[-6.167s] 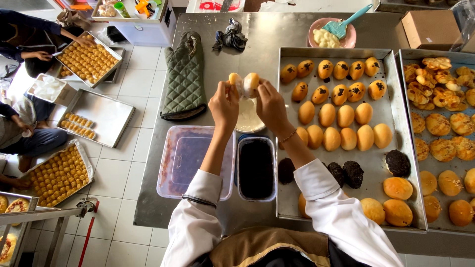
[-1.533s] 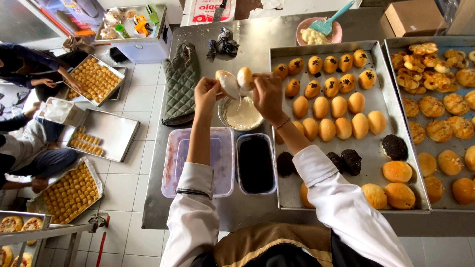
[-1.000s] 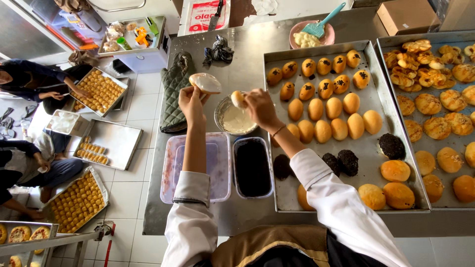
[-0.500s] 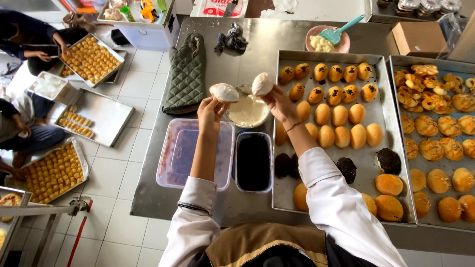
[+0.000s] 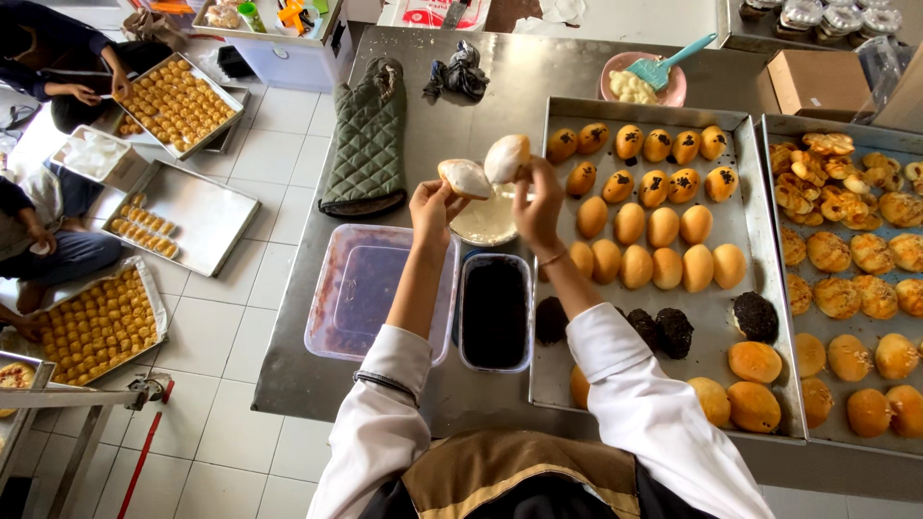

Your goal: The person applies cream and chocolate toppings to baked bread by hand, dipping the bread into a bowl of cream and then into a container of chocolate sprinkles before placing them on a tray.

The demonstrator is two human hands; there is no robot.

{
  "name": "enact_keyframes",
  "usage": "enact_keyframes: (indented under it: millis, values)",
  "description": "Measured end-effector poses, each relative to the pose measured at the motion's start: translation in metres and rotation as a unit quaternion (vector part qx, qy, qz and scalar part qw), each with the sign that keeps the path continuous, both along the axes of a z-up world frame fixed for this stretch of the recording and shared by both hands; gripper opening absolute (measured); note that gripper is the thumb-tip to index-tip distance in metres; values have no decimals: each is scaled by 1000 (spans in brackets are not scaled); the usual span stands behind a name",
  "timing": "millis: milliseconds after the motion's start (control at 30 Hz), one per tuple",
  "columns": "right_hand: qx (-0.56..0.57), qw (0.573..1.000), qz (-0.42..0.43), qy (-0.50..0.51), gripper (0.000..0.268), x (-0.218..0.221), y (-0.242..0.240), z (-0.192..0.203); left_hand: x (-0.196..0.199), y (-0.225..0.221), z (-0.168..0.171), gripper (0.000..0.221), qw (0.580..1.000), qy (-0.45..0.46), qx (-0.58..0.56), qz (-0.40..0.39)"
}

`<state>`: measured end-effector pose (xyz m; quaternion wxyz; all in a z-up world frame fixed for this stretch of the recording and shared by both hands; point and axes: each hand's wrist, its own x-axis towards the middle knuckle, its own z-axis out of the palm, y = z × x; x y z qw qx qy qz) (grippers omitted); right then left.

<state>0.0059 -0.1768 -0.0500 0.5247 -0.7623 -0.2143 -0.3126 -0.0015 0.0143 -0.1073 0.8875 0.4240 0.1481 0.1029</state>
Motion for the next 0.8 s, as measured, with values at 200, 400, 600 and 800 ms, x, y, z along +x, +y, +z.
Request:
enact_keyframes:
  millis: [200,400,600,800]
  values:
    - [-260,911,-149,-283,14,-3,-2,4,6,16,-22,14,986,32,-104,-125]
    - [-307,900,-151,-272,14,28,-24,-24,-37,26,42,7,961,-6,-51,-273]
    - [-151,976,13,-156,13,7,-42,47,-35,49,54,6,929,-54,-15,-367]
    - [-72,982,169,-38,17,-14,-50,69,-38,57,52,6,926,-70,26,-370]
